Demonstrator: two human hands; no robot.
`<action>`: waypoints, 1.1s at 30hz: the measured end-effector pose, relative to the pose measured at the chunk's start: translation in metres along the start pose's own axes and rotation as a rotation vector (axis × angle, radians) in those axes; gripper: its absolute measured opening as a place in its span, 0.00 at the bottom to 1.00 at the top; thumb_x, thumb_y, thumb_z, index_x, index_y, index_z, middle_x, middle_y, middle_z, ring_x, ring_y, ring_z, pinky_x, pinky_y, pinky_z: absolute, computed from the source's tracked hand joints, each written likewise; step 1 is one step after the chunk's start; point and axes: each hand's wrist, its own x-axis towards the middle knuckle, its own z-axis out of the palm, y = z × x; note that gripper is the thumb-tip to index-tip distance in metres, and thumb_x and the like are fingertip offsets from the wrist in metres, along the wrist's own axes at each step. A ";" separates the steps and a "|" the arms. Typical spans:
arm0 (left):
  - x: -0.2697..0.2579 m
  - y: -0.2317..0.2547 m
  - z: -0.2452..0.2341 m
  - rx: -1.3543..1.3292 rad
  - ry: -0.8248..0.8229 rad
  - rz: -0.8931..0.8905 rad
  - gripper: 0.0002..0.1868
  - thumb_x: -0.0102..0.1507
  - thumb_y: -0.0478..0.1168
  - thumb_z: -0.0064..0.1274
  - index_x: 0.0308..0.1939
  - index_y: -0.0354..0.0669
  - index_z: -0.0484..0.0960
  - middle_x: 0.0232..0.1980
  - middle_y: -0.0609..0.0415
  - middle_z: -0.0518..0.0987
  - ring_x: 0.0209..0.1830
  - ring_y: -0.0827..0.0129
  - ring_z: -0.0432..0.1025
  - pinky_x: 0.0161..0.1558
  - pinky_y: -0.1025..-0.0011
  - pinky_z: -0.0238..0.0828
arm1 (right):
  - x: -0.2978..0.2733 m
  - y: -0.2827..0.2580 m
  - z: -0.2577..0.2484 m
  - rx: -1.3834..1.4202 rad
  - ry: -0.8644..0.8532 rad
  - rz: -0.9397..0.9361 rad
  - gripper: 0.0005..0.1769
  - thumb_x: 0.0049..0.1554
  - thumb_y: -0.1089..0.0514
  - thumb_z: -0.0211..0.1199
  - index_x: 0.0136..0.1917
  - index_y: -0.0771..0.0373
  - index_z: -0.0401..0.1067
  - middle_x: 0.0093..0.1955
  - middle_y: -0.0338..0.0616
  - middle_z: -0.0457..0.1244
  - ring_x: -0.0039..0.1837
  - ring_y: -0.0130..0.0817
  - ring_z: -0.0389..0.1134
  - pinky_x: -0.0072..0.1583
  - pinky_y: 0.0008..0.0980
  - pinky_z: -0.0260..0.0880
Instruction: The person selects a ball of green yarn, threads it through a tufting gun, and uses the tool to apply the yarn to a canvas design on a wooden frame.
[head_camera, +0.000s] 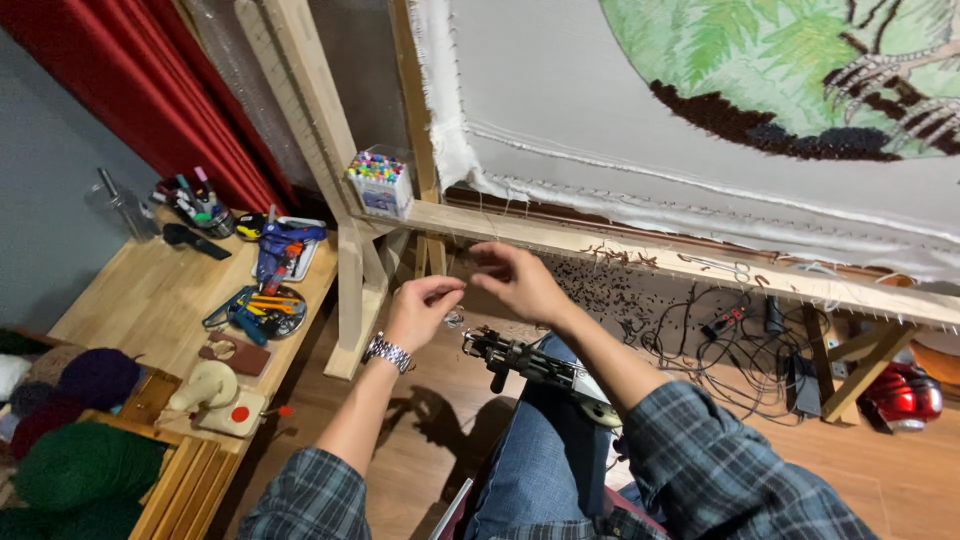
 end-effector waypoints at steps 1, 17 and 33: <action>0.004 0.011 0.004 0.024 -0.004 0.018 0.11 0.63 0.41 0.63 0.50 0.53 0.90 0.48 0.54 0.89 0.55 0.63 0.81 0.57 0.64 0.77 | 0.003 -0.001 -0.007 0.026 0.020 -0.014 0.21 0.62 0.61 0.65 0.68 0.65 0.72 0.62 0.62 0.69 0.65 0.62 0.71 0.68 0.58 0.71; -0.030 -0.081 0.036 -0.086 -0.114 -0.220 0.27 0.65 0.23 0.44 0.66 0.46 0.79 0.70 0.55 0.79 0.71 0.68 0.73 0.73 0.70 0.70 | 0.014 0.130 -0.212 0.156 0.887 0.391 0.06 0.63 0.66 0.63 0.54 0.65 0.77 0.48 0.46 0.72 0.49 0.32 0.73 0.49 0.25 0.78; -0.073 -0.121 0.145 -0.169 -0.260 -0.766 0.36 0.54 0.51 0.66 0.67 0.51 0.79 0.66 0.55 0.83 0.68 0.66 0.75 0.72 0.71 0.67 | 0.051 0.153 -0.235 0.108 0.891 0.458 0.08 0.61 0.60 0.68 0.54 0.60 0.81 0.52 0.43 0.74 0.48 0.30 0.73 0.49 0.25 0.73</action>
